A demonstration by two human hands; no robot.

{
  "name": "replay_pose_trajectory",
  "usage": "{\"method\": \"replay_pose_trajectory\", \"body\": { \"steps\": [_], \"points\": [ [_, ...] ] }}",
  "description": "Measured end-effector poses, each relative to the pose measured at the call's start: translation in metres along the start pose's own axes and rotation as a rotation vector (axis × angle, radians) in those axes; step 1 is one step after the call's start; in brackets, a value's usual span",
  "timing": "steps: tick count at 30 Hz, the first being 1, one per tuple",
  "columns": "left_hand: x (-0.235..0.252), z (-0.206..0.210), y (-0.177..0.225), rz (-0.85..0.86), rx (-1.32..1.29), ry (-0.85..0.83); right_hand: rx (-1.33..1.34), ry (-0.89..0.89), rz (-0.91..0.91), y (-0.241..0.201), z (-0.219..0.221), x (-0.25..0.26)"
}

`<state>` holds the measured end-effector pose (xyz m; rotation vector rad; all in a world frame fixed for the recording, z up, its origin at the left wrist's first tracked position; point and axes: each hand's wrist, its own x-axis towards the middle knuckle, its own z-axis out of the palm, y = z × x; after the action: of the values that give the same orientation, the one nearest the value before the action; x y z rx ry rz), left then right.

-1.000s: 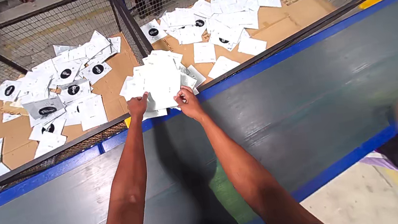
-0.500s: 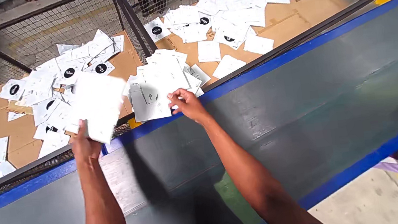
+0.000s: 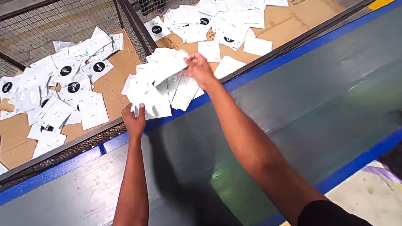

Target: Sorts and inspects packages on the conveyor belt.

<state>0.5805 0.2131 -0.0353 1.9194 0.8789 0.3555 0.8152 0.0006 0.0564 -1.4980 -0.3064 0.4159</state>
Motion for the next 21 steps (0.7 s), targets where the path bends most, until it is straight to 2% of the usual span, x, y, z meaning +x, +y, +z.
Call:
{"method": "replay_pose_trajectory", "body": {
  "steps": [1, 3, 6, 8, 10, 12, 14, 17, 19, 21],
  "points": [
    [0.010, 0.002, -0.003, -0.018, 0.059, -0.006, 0.126, 0.037, -0.003, -0.016, -0.011, 0.012],
    [0.027, 0.002, -0.006, -0.100, 0.135, -0.052, 0.187, 0.135, -0.038, -0.042, -0.050, 0.035],
    [0.040, -0.002, -0.006, -0.179, 0.212, -0.115, 0.274, 0.368, -0.103, -0.042, -0.139, 0.059],
    [0.039, -0.003, -0.007, -0.202, 0.268, -0.138, 0.358, 0.577, 0.036, -0.025, -0.190, 0.052],
    [0.038, -0.004, -0.006, -0.228, 0.302, -0.146, 0.196, 0.703, 0.273, -0.003, -0.207, 0.035],
    [0.038, -0.003, -0.007, -0.237, 0.291, -0.142, -0.188, 0.572, 0.323, 0.020, -0.184, 0.002],
    [0.039, 0.000, -0.007, -0.223, 0.273, -0.124, -0.499, 0.251, 0.249, 0.033, -0.131, -0.036],
    [0.035, 0.003, -0.010, -0.228, 0.251, -0.124, -0.644, -0.151, 0.315, 0.054, -0.031, -0.086],
    [0.030, 0.005, -0.013, -0.190, 0.281, -0.141, -0.722, -0.251, 0.373, 0.072, 0.020, -0.098],
    [0.022, 0.007, -0.015, -0.138, 0.332, -0.177, -0.806, -0.227, 0.395, 0.088, 0.049, -0.101]
  ]
}}
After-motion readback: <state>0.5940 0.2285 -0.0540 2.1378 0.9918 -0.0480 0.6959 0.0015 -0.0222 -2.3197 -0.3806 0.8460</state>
